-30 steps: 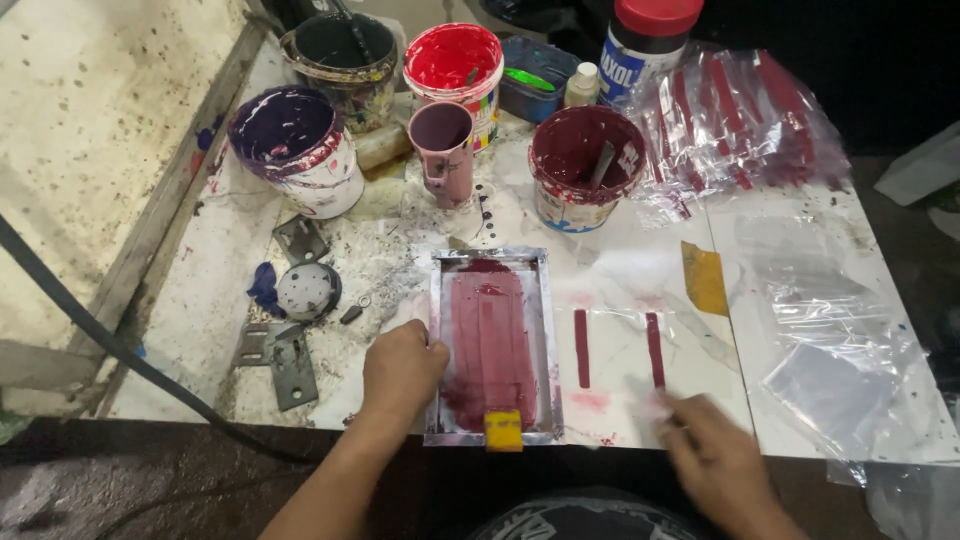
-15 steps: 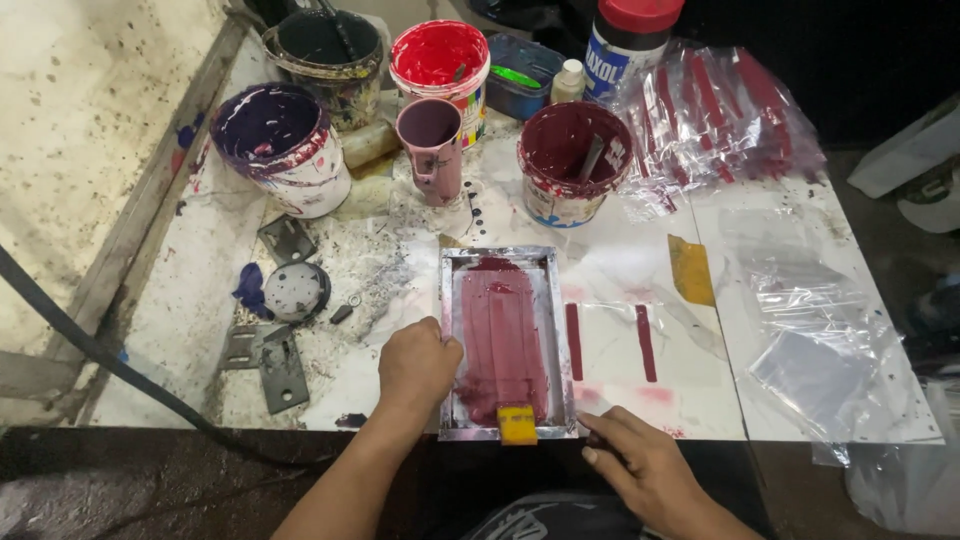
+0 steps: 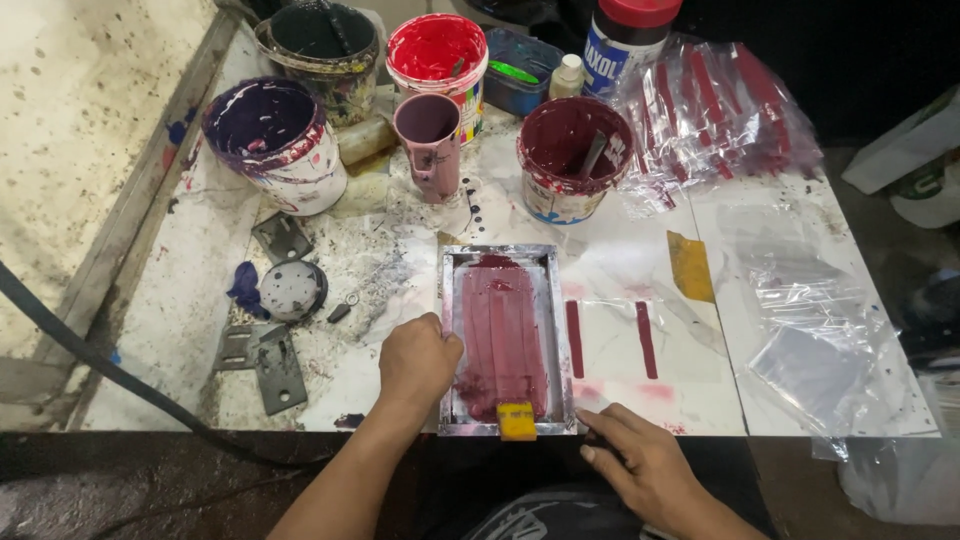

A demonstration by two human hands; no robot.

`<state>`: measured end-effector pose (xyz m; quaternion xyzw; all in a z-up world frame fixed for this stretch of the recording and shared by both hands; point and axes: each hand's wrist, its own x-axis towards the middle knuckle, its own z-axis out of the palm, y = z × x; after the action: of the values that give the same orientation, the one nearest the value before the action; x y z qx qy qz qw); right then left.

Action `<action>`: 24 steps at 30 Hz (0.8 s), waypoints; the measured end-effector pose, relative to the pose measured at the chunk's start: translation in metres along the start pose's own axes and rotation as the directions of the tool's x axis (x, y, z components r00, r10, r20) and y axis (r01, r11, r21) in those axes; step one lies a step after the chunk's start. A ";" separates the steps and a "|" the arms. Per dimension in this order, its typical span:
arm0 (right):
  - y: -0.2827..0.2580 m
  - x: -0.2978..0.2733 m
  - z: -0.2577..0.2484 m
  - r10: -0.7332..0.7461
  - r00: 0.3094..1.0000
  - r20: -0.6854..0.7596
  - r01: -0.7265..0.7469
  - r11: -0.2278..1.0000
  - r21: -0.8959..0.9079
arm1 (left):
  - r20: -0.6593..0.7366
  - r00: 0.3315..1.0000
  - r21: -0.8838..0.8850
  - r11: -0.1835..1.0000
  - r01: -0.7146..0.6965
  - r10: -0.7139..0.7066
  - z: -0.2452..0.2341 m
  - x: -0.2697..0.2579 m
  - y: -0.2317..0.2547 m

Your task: The person uses a squeegee to spread red ink evenly across a screen printing frame. They then place a clear plastic sheet over a white surface and press it down. The person repeats the ink spreading process on the screen multiple times.

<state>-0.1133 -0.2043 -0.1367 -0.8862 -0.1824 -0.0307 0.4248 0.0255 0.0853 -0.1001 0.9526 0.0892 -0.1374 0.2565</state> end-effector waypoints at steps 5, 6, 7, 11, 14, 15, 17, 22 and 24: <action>0.001 0.001 -0.001 0.028 0.999 0.033 -0.027 0.999 -0.028 | -0.045 0.998 0.013 0.999 -0.034 0.035 0.009 0.007 -0.007; 0.002 0.000 -0.001 0.028 0.999 0.039 -0.027 0.999 -0.038 | -0.062 0.997 0.011 0.999 -0.043 0.043 0.010 0.008 -0.008; 0.001 0.001 -0.001 0.030 0.999 0.038 -0.029 0.999 -0.038 | -0.060 0.997 0.011 0.999 -0.044 0.045 0.009 0.008 -0.006; 0.000 0.003 -0.001 -0.009 1.000 0.013 0.009 0.999 -0.036 | -0.025 0.999 0.033 0.999 -0.030 0.031 0.006 0.007 -0.004; -0.001 0.004 -0.002 0.012 1.000 0.024 -0.011 0.999 -0.051 | -0.022 0.999 0.036 0.999 -0.029 0.029 0.005 0.007 -0.004; -0.002 0.004 -0.002 0.017 0.999 0.028 -0.015 0.999 -0.048 | -0.020 0.999 0.035 0.999 -0.029 0.030 0.004 0.007 -0.003; -0.001 0.004 -0.002 0.002 1.000 0.023 -0.001 0.999 -0.045 | -0.027 0.999 0.032 0.999 -0.033 0.034 0.007 0.009 -0.006; -0.002 0.004 -0.003 -0.017 1.000 0.016 0.017 0.999 -0.045 | -0.015 1.000 0.035 0.999 -0.024 0.025 0.004 0.006 -0.002; -0.002 0.003 -0.003 -0.004 0.999 0.033 0.006 0.999 -0.039 | -0.001 1.000 0.032 0.999 -0.007 0.007 0.003 0.005 -0.001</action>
<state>-0.1104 -0.2045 -0.1329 -0.8942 -0.1910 -0.0206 0.4044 0.0296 0.0852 -0.1043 0.9570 0.0839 -0.1373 0.2415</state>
